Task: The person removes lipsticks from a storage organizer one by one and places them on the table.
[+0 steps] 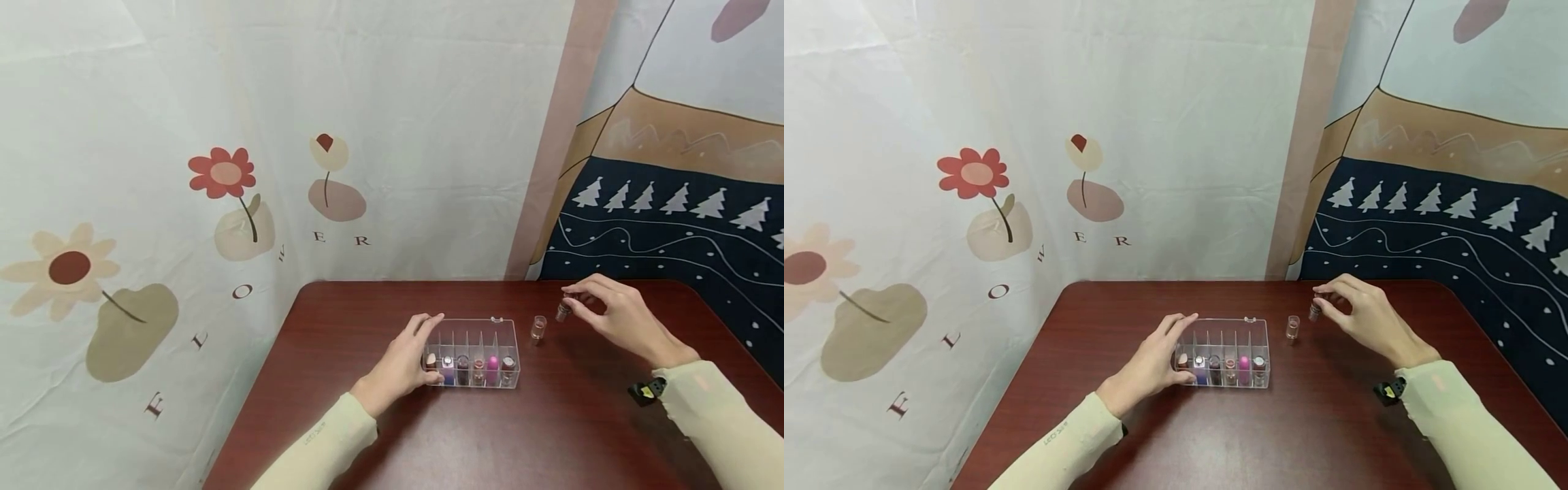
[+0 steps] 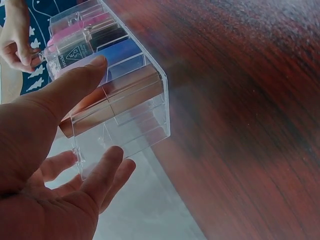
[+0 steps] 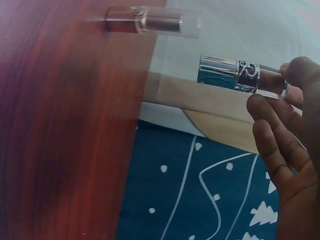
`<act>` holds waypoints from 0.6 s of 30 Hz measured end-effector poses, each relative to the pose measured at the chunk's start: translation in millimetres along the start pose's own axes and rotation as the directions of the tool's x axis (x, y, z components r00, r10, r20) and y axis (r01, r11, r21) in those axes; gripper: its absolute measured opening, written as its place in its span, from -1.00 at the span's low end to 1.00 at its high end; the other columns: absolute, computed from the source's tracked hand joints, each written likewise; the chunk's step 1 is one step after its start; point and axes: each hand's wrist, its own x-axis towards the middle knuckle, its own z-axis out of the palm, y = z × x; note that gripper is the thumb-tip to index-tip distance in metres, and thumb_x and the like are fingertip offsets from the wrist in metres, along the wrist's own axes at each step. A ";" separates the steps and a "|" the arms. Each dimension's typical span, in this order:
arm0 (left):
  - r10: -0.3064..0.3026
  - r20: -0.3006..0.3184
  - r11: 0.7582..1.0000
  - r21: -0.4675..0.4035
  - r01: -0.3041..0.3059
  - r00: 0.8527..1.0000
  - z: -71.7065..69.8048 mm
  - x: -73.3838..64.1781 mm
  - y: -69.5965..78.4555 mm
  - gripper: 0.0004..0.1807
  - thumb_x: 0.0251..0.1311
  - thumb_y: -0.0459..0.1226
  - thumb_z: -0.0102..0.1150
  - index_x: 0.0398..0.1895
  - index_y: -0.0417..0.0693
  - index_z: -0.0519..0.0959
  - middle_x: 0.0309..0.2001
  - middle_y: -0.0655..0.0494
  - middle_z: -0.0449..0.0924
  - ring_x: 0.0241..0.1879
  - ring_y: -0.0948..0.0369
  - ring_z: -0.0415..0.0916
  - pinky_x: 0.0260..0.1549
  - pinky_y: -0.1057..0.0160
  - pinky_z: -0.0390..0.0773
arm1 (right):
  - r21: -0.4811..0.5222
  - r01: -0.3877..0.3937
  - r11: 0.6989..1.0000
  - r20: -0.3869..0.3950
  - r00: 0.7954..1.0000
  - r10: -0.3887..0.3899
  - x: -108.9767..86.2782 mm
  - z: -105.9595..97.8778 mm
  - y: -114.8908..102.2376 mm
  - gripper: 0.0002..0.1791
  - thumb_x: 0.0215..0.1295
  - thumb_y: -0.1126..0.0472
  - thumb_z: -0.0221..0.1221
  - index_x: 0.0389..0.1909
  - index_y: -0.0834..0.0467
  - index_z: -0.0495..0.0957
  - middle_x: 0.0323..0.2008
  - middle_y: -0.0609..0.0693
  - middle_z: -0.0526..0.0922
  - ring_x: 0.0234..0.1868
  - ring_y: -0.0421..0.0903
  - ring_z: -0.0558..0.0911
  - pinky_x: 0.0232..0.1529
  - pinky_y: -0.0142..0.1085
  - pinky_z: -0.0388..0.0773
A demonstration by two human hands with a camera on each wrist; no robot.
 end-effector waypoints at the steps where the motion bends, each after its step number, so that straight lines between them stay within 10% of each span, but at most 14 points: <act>1: 0.000 0.000 1.000 0.000 0.000 1.000 -0.2 0.1 0.1 0.32 -0.01 -0.21 0.96 0.82 -0.05 0.32 0.61 -0.29 0.45 0.23 -0.17 0.80 0.32 -0.12 0.83 | -0.002 -0.005 1.000 0.003 1.000 0.005 -1.4 1.0 1.0 -0.53 0.09 0.49 0.70 0.03 0.12 0.89 -0.09 -0.05 0.86 -0.26 -0.18 0.75 -0.05 -0.71 0.64; 18: -0.008 0.007 1.000 0.011 0.008 1.000 0.9 0.0 -0.8 0.33 0.01 -0.18 0.96 0.84 -0.03 0.30 0.63 -0.29 0.43 0.27 -0.18 0.79 0.35 -0.11 0.82 | 0.013 -0.047 0.999 0.090 0.995 0.045 -18.4 19.6 12.0 -0.58 0.16 0.43 0.69 0.02 0.07 0.88 -0.09 -0.05 0.87 -0.25 -0.27 0.75 -0.09 -0.70 0.65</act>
